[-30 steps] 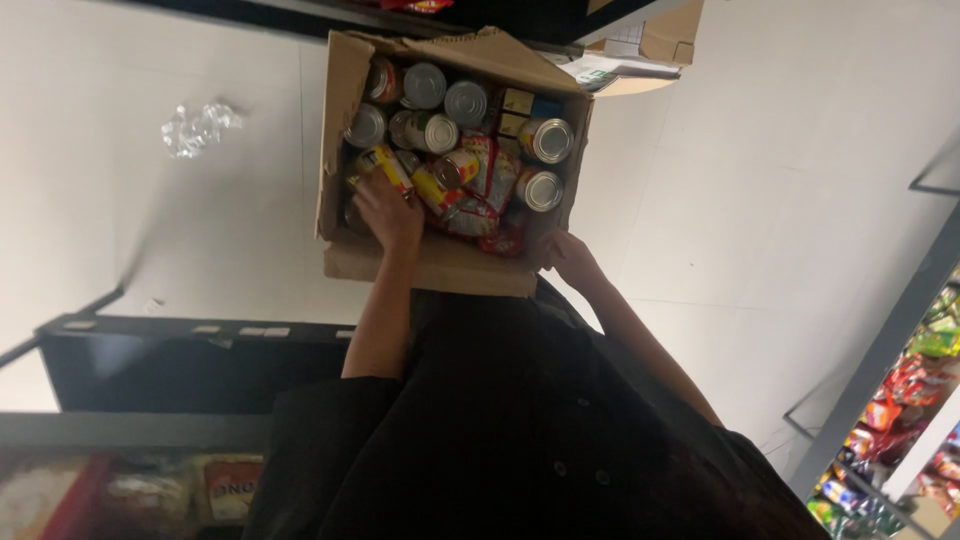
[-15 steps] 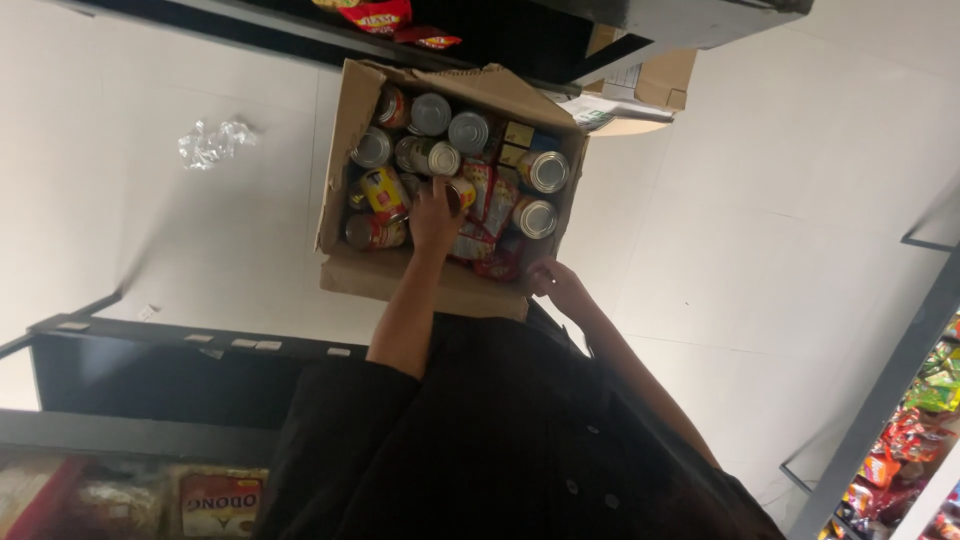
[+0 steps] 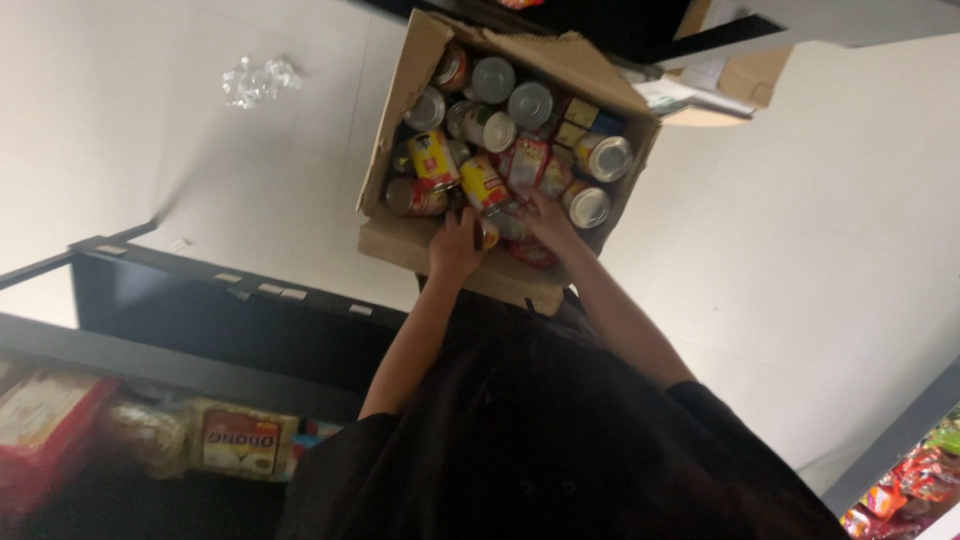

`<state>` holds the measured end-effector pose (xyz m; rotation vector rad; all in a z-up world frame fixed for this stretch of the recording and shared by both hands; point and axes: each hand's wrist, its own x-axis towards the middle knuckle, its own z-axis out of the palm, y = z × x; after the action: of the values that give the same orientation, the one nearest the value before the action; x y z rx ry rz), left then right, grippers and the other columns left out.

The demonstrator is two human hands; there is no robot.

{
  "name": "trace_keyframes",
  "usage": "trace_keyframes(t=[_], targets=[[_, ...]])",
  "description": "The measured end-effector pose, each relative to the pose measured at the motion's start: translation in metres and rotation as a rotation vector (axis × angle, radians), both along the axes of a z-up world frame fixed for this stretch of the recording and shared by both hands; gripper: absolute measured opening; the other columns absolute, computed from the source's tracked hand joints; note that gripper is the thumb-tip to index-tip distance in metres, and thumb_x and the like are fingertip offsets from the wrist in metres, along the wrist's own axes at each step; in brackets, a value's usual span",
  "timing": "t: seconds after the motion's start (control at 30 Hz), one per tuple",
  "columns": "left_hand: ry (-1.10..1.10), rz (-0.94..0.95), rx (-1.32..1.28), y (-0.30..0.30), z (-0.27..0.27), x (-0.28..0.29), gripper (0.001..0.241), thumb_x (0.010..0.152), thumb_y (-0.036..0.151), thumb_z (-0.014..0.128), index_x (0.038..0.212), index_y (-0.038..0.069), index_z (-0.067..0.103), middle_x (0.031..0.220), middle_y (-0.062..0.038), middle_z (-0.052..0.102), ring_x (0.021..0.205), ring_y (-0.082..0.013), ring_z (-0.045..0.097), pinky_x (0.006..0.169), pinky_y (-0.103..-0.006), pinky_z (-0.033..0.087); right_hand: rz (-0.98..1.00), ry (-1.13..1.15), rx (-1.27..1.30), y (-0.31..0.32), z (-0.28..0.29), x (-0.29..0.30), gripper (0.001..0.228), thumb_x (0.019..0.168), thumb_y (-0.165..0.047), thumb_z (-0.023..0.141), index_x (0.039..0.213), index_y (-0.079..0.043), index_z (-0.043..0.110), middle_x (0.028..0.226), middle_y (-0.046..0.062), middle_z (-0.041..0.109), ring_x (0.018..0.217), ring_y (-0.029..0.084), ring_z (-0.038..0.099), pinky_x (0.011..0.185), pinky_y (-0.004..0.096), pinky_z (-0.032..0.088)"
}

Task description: Restocking canned goods and small packets onto grocery store shelves from a box.

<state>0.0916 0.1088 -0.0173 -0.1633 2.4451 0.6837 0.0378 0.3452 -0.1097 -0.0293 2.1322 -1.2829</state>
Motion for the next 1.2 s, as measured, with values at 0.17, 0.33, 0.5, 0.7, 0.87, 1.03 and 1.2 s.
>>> trace_keyframes(t=[0.17,0.33,0.5,0.7,0.87,1.03,1.2], targets=[[-0.134,-0.137,-0.169,0.007,-0.017,-0.011,0.082,0.075,0.043,0.088,0.137,0.02,0.04,0.127,-0.014,0.053,0.12,-0.0381,0.056,0.09,-0.0504,0.053,-0.129,-0.231,0.024,-0.028,-0.032,-0.009,0.052,0.101,-0.022,0.059,0.151,-0.016,0.05,0.147,0.017,0.052,0.127,0.03,0.054,0.104,0.04,0.047],[-0.149,-0.182,-0.147,-0.001,-0.024,-0.01,0.088,0.072,0.051,0.089,0.137,0.019,0.039,0.129,-0.014,0.052,0.118,-0.0371,0.056,0.095,-0.0521,0.049,-0.113,-0.004,0.196,-0.021,-0.036,0.008,0.036,0.108,-0.021,0.054,0.142,-0.014,0.062,0.138,0.025,0.061,0.114,0.035,0.063,0.098,0.041,0.051],[-0.031,-0.068,0.047,-0.01,-0.002,-0.018,0.08,0.078,0.044,0.089,0.137,0.015,0.042,0.137,-0.019,0.044,0.121,-0.0438,0.052,0.09,-0.0545,0.052,-0.365,-0.058,-0.112,-0.021,0.078,-0.029,0.031,0.108,-0.018,0.044,0.118,-0.006,0.072,0.097,0.01,0.067,0.083,0.02,0.062,0.079,0.033,0.051],[0.475,0.052,0.533,-0.006,0.088,-0.063,0.088,0.078,0.024,0.093,0.147,0.012,0.04,0.143,-0.017,0.043,0.133,-0.0399,0.046,0.101,-0.0518,0.049,-0.917,-0.643,-1.063,0.009,0.156,-0.053,0.017,0.102,-0.008,0.052,0.103,0.002,0.065,0.096,0.012,0.065,0.083,0.023,0.06,0.079,0.036,0.052],[0.492,0.244,0.758,-0.014,0.08,-0.078,0.055,0.095,0.02,0.077,0.143,0.008,0.053,0.127,-0.014,0.061,0.114,-0.0308,0.06,0.09,-0.0448,0.053,-0.892,-0.888,-1.135,0.002,0.187,-0.06,0.015,0.103,-0.008,0.051,0.107,0.001,0.063,0.099,0.014,0.064,0.089,0.023,0.059,0.083,0.035,0.053],[0.156,0.317,0.452,-0.044,0.092,-0.085,0.031,0.106,0.029,0.069,0.12,0.001,0.064,0.086,-0.016,0.069,0.072,-0.0268,0.067,0.066,-0.042,0.049,-0.608,-0.541,-0.456,-0.054,0.248,-0.088,0.023,0.104,-0.018,0.055,0.12,-0.006,0.067,0.106,0.009,0.065,0.096,0.022,0.06,0.085,0.034,0.053],[0.436,0.256,0.527,-0.084,0.08,-0.089,0.044,0.094,0.023,0.074,0.129,-0.001,0.061,0.094,-0.016,0.072,0.079,-0.0266,0.07,0.066,-0.0403,0.054,0.177,0.571,0.063,-0.096,0.224,-0.089,0.035,0.091,-0.016,0.077,0.123,-0.006,0.067,0.115,0.016,0.067,0.103,0.031,0.066,0.087,0.041,0.055]])
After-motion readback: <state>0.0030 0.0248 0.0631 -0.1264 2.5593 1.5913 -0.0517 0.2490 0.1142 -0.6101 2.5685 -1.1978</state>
